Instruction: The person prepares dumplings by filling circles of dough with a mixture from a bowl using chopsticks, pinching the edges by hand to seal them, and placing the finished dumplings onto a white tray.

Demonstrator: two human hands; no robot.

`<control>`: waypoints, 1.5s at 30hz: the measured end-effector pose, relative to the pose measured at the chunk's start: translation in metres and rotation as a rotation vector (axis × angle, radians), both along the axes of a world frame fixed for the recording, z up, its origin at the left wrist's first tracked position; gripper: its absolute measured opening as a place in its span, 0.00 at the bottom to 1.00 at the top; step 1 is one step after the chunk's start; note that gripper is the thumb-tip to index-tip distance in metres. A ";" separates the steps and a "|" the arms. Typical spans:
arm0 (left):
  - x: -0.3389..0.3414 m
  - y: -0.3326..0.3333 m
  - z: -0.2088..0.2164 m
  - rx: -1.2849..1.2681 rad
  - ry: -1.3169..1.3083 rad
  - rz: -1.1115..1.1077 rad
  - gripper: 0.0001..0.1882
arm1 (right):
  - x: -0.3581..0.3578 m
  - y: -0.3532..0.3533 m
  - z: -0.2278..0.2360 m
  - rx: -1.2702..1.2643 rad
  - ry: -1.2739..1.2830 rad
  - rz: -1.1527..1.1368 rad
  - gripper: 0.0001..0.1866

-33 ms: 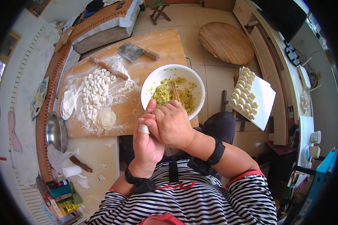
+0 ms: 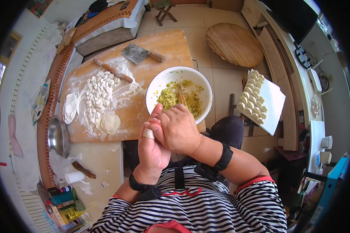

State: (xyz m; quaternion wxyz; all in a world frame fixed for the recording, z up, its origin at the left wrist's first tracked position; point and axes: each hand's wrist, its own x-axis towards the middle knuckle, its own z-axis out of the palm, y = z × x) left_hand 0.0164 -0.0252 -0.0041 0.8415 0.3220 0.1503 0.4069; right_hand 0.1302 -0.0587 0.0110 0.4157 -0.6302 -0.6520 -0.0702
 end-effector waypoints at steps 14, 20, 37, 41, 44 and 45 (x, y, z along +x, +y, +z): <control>-0.008 0.010 -0.003 -0.199 -0.171 -0.024 0.21 | -0.007 0.003 0.010 -0.219 0.113 -0.058 0.24; -0.015 0.007 0.001 0.072 -0.025 0.145 0.18 | -0.028 0.000 0.023 -0.033 0.421 -0.044 0.10; -0.046 0.023 -0.018 0.283 -0.011 0.077 0.28 | -0.033 0.006 0.042 -0.386 0.834 0.125 0.18; -0.050 0.026 -0.020 0.290 0.014 0.014 0.33 | -0.029 0.004 0.024 -0.385 0.872 0.214 0.12; -0.053 0.027 -0.017 0.212 0.026 -0.063 0.34 | -0.032 0.007 0.024 -0.251 0.736 0.198 0.06; -0.052 0.028 -0.016 0.167 0.009 -0.096 0.34 | -0.031 0.008 0.025 -0.255 0.735 0.196 0.06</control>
